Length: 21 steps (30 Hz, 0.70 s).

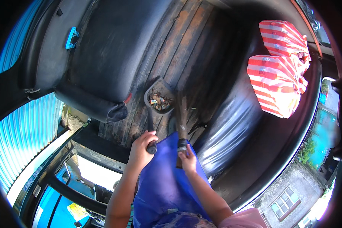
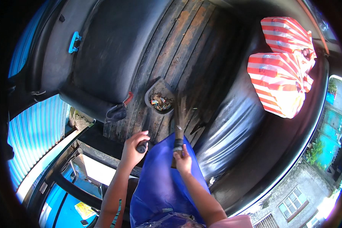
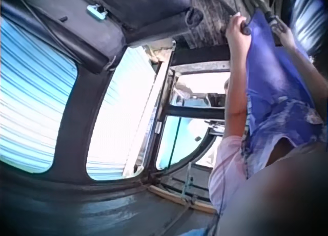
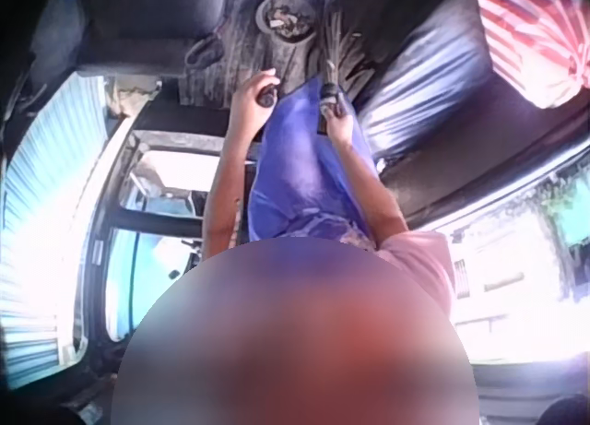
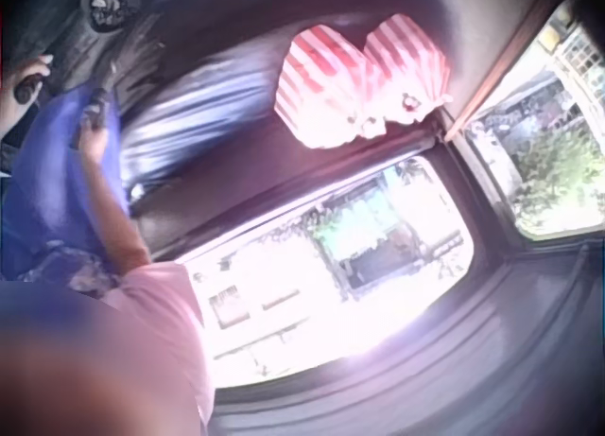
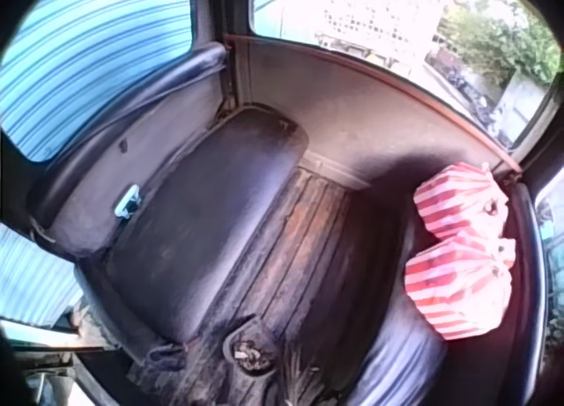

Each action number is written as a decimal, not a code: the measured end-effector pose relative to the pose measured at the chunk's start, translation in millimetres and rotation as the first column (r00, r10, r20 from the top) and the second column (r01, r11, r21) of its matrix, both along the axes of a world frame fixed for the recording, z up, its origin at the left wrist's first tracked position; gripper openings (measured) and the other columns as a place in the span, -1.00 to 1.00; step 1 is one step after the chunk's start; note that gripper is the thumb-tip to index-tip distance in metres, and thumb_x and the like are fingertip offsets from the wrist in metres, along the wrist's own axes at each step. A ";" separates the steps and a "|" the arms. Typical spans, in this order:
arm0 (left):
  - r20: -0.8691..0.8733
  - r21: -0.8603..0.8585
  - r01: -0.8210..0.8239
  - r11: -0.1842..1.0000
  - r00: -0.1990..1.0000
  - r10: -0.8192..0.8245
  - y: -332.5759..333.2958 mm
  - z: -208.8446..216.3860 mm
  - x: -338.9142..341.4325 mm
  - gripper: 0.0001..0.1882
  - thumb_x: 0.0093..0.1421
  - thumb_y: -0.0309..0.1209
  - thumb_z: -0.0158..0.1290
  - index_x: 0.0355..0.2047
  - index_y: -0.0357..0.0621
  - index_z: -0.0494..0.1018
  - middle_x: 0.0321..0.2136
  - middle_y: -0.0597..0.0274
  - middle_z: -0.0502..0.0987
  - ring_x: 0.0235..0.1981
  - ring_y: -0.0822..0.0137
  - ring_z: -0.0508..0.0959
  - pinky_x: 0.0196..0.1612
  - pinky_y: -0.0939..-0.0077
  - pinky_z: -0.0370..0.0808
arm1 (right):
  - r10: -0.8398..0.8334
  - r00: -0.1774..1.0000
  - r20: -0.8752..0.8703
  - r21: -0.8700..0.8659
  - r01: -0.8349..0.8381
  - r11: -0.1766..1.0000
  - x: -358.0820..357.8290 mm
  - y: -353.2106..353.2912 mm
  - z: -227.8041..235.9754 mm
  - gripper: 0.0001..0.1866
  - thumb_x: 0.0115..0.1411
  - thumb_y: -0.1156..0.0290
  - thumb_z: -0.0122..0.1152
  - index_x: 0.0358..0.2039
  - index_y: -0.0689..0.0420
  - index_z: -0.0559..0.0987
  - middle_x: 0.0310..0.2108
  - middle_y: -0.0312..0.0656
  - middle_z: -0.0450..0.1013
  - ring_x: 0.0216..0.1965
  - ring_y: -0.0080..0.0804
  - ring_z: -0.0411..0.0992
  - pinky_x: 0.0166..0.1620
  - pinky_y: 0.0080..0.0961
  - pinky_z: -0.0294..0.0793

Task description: The person sweeps debris from the floor of a three-wheeled vehicle using a broom and dustpan, then moves outside to sweep the ground and deposit the collected debris into a plastic bag. The person finishes by washing their hands at a sink.

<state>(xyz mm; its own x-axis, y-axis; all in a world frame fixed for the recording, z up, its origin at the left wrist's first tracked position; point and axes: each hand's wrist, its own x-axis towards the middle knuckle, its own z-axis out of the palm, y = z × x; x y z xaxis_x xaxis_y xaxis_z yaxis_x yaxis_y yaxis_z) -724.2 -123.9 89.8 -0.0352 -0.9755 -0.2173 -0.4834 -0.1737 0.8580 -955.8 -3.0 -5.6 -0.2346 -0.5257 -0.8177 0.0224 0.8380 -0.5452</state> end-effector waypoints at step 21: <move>0.024 0.059 0.221 0.973 0.975 -0.223 24.6 0.3 52.2 -0.80 -0.07 -0.66 0.08 -0.37 -0.22 0.45 -0.22 -0.01 0.58 -0.16 -0.05 0.56 -0.13 0.20 0.51 | -0.010 0.980 -0.198 0.097 0.030 0.995 -8.1 -21.7 -30.0 -0.27 0.24 0.41 0.20 0.38 0.02 0.14 -0.24 -0.29 0.46 -0.37 -0.56 0.46 -0.33 -0.51 0.53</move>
<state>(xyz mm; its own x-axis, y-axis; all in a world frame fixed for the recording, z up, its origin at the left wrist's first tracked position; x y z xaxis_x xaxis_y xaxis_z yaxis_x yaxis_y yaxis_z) -672.0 -99.3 90.0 -0.2424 -0.9302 -0.2756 -0.5405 -0.1064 0.8346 -963.9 -24.8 -35.6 -0.4057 -0.4384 -0.8020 -0.0595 0.8883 -0.4554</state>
